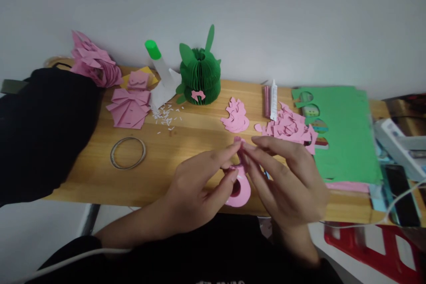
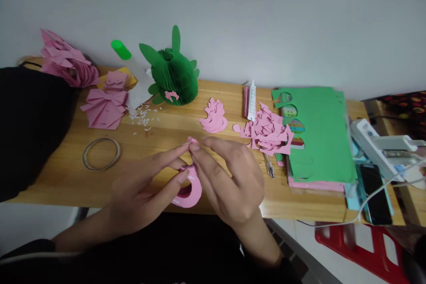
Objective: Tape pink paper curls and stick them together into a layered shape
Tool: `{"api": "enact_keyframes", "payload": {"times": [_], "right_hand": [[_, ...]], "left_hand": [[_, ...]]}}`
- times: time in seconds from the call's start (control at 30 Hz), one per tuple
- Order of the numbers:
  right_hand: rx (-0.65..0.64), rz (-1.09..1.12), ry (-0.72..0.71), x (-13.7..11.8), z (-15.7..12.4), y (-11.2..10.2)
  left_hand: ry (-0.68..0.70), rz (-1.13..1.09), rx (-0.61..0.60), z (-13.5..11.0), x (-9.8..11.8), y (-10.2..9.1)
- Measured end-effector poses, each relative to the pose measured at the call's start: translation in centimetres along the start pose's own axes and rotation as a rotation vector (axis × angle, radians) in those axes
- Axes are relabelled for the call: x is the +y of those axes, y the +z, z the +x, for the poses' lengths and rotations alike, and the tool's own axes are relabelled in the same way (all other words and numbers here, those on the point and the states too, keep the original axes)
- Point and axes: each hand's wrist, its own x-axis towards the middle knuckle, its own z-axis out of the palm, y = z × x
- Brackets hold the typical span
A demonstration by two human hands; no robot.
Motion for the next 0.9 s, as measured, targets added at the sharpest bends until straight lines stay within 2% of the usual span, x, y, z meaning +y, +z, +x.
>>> {"api": "enact_keyframes", "payload": {"times": [0.3,0.37,0.43,0.57,0.7,0.9], "right_hand": [[-0.041,0.164,0.027,-0.14,-0.04,-0.67],[-0.042,0.227,0.092,-0.17,-0.17,-0.62],[-0.022,0.327,0.215,-0.19,-0.22,-0.39],[-0.002,0.625,0.449,-0.12,-0.03,0.19],[-0.06,0.768,0.499,-0.02,0.07,0.2],[-0.159,0.748,0.521,0.28,0.04,-0.11]], "left_hand": [[-0.029,0.008,-0.023,-0.06,0.01,-0.25],[-0.042,-0.002,-0.009,-0.07,-0.04,-0.15],[-0.065,-0.04,0.011,-0.08,-0.1,0.04],[-0.088,-0.142,0.034,-0.21,-0.3,0.39],[-0.155,-0.234,0.005,-0.47,-0.47,0.4],[-0.218,-0.285,-0.026,-0.5,-0.56,0.34]]}}
